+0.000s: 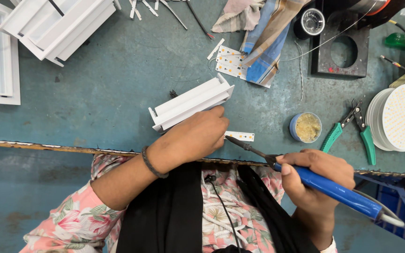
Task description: The person solders wires to LED strip modules using a soldering iron and solder wire. They repeatedly dip the wire ends into a small container of flux, then solder each wire to the LED strip contacts. Completed units are placed aside on the workbench.
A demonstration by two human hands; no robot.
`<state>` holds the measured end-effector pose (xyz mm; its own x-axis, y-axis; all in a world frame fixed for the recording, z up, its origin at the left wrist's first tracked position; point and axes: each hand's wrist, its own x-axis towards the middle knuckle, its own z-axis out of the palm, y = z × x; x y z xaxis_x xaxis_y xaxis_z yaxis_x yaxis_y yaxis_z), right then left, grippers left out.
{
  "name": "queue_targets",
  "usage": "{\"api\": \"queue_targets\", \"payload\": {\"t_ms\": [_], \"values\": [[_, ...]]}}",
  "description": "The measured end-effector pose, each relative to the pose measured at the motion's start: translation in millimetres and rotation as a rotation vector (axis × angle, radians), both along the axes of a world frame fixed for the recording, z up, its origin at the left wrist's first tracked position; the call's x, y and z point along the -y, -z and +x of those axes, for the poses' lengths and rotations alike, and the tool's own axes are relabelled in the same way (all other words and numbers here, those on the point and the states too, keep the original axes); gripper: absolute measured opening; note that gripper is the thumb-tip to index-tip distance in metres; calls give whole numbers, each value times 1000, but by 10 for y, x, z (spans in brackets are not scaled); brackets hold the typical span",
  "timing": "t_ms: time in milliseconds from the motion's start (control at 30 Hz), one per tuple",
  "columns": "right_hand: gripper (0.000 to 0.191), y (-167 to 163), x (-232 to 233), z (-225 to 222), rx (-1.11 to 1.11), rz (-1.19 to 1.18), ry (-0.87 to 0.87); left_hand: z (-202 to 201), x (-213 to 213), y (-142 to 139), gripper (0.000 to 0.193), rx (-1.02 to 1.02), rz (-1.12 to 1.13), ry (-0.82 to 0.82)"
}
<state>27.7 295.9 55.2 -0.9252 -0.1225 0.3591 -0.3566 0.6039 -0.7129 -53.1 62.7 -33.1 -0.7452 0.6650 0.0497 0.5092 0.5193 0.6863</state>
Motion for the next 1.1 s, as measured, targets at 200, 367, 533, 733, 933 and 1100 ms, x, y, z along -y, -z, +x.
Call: {"api": "queue_targets", "payload": {"t_ms": [200,367,533,733,933,1100], "values": [[12,-5,46,0,3,30,-14,11,-1,1,9,-9,13,-16],[11,-26,58,2,3,28,-9,15,3,-22,8,-4,2,-21],[12,-43,44,17,-26,33,24,35,15,-56,10,-1,23,-14],[11,-40,21,32,-9,16,-7,52,21,-37,10,-9,47,-25],[8,-29,69,-13,-4,7,-12,66,7,-3,8,-37,63,-49],[8,-62,96,-28,0,40,-17,68,10,0,8,-14,61,-50]]}}
